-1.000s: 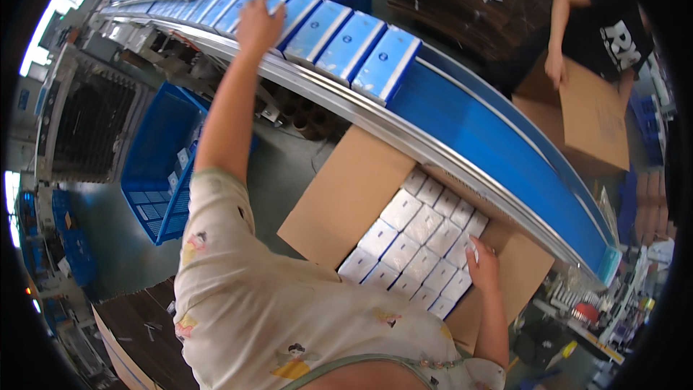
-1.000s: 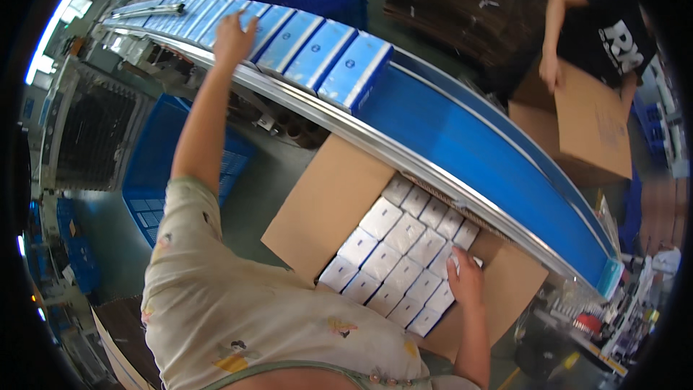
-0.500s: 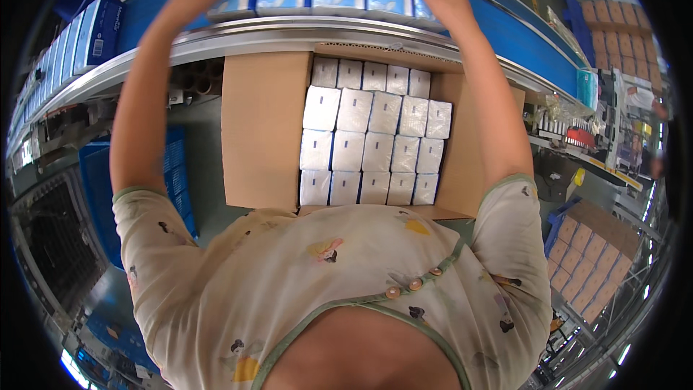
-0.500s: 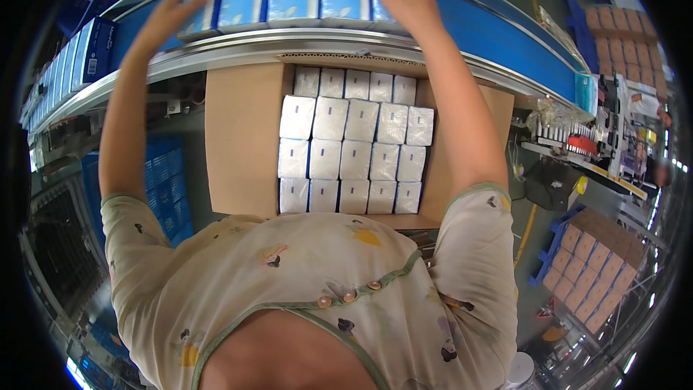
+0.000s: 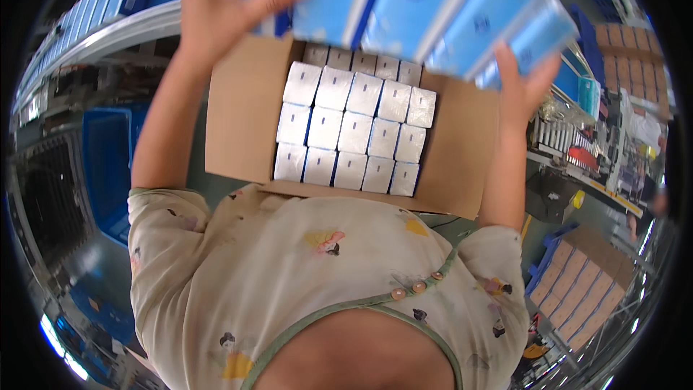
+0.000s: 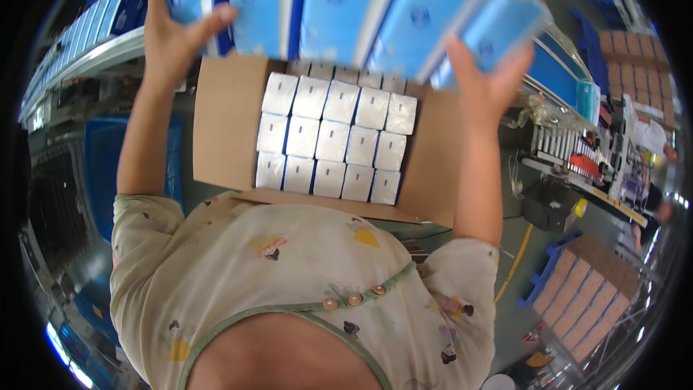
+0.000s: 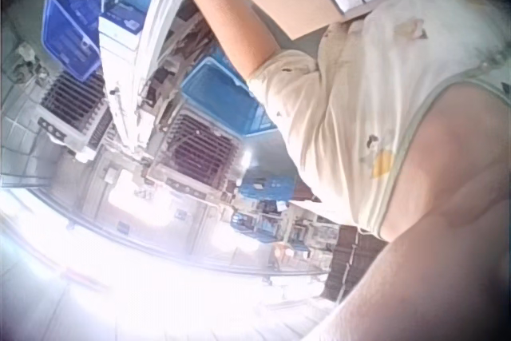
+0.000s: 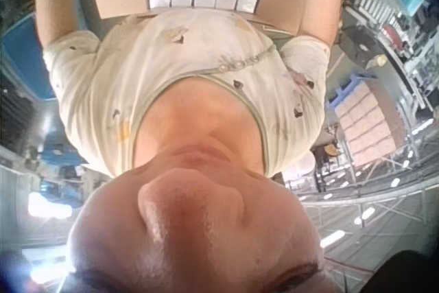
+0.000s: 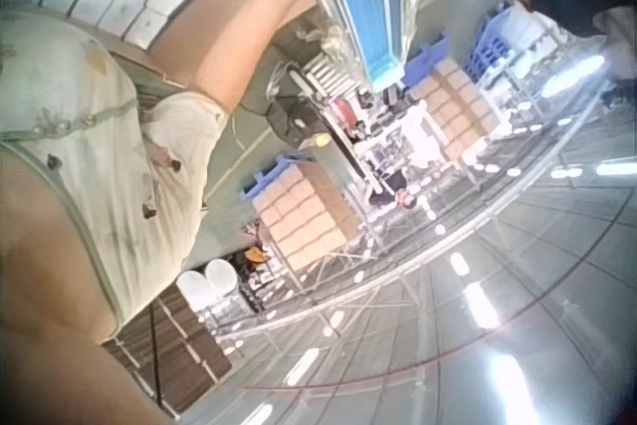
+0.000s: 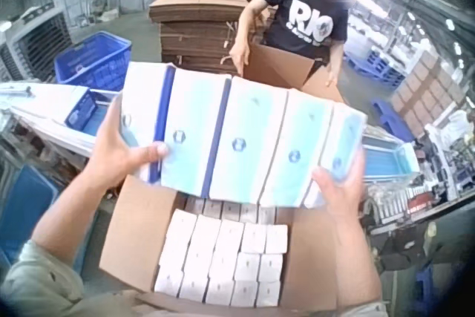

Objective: The person packs small white boxes into a larger shipping carton from a conveyor belt, closes the flaps, moves the carton to a taping machine, and prepares new cartons by hand.

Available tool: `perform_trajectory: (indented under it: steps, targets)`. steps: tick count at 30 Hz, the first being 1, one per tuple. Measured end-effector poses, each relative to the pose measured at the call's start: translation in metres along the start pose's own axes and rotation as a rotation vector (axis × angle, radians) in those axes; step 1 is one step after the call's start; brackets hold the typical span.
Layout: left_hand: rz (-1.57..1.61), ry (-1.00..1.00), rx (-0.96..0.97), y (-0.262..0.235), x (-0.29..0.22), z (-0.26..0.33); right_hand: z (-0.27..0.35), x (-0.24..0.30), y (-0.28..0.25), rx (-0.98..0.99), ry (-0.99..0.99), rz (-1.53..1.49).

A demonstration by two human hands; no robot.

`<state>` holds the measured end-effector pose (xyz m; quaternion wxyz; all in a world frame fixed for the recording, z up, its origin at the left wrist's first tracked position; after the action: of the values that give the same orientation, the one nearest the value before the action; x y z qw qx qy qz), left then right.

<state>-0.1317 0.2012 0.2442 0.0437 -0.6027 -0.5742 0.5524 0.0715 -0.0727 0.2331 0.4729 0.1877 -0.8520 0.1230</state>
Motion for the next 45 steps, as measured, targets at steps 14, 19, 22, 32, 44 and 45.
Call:
perform_trajectory:
  steps: [14,19,22,32,44,45]
  targets:
    - [-0.468,-0.050,0.376,0.115,0.047,0.115,0.099,-0.081,-0.027,0.710,0.046,0.985]
    - [-0.917,0.334,0.779,0.121,0.022,0.109,0.100,-0.056,0.023,1.169,0.298,1.121]
    - [-0.779,0.299,0.861,0.138,0.026,0.079,0.079,-0.083,0.033,1.190,0.403,1.076]
    - [-0.795,0.296,0.665,0.168,0.042,0.034,0.029,-0.145,0.026,1.158,0.575,0.935]
    - [-0.305,0.099,0.685,0.123,-0.018,0.050,0.183,0.045,-0.054,1.247,0.976,-0.265]
    - [-0.344,0.268,0.301,0.122,-0.026,0.045,0.189,0.042,-0.052,1.334,0.989,-0.006]
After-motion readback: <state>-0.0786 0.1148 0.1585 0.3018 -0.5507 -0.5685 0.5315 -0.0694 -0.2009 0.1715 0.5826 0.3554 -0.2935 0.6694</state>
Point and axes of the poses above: each hand's wrist, its own z-axis away from the middle knuckle, its own y-axis out of the palm, x = y × z, the point moved 1 cm from there along -z, towards the middle knuckle, and after that the axes turned 11 degrees about -z, right-handed, at the moved point
